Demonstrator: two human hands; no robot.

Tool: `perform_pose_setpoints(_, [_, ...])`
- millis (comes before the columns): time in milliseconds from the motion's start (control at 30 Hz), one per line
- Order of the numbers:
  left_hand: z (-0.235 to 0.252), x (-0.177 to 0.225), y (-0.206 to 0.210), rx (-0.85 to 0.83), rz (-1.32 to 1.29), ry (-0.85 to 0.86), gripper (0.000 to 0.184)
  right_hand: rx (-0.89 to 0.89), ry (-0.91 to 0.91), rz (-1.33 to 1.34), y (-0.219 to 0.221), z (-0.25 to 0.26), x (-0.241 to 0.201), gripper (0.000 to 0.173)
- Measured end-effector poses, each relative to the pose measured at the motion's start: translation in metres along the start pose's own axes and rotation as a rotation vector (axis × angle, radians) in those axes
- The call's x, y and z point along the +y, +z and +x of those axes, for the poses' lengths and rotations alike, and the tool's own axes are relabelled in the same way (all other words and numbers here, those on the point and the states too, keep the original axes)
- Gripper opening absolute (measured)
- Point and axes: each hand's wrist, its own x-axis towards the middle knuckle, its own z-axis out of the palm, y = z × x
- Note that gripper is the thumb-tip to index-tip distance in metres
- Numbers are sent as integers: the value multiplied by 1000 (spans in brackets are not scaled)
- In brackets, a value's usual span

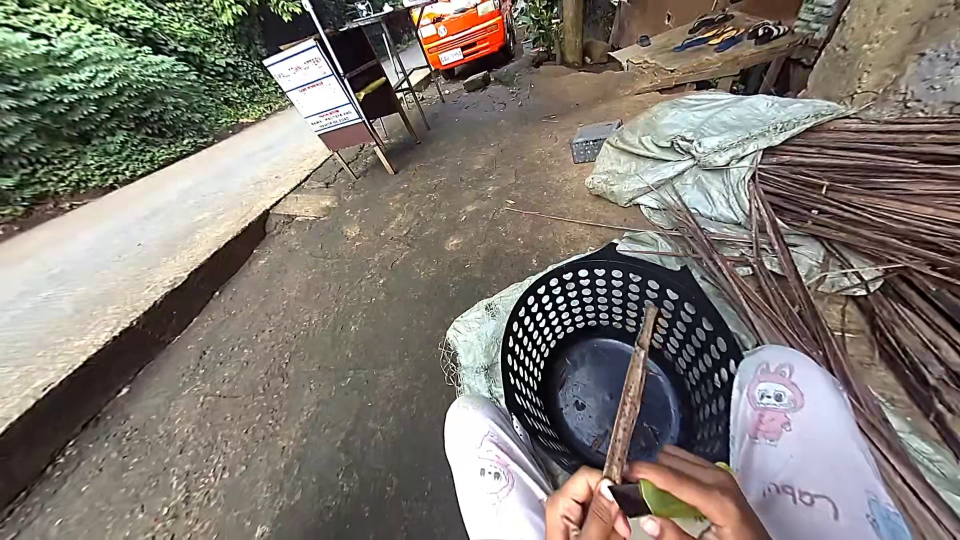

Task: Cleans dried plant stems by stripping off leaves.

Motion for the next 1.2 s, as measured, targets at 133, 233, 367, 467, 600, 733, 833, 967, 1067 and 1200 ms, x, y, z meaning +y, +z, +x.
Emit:
perform_pose_setpoints(133, [1,-1,-2,18,-15,-30,35,15,24,10,8,-3,0,33])
perform_pose_setpoints(233, [1,-2,-3,28,-6,-74,36,166,219,153,9,-4,1,32])
perform_pose_setpoints(367, [-6,-12,-12,72,18,-118,36,445,351,327,-27,13,33,21])
perform_pose_setpoints(467, [-4,-12,-11,78,52,-81,27,42,201,375,-31,10,23,43])
perform_pose_setpoints(600, [-3,-8,1,71,72,-13,21,-283,71,502,-14,10,11,39])
perform_pose_setpoints(733, [-8,-8,3,88,15,-4,26,-268,54,497,-6,7,15,38])
perform_pose_setpoints(833, [-8,-8,3,89,30,11,28,-284,30,460,-9,9,15,39])
perform_pose_setpoints(967, [-8,-4,2,59,35,-6,29,-300,22,415,-12,13,12,37])
perform_pose_setpoints(1067, [-9,-1,3,36,4,-24,31,-305,-10,382,-15,15,13,38])
perform_pose_setpoints(1200, [-10,3,4,13,-38,-29,35,-330,-47,400,-19,21,14,38])
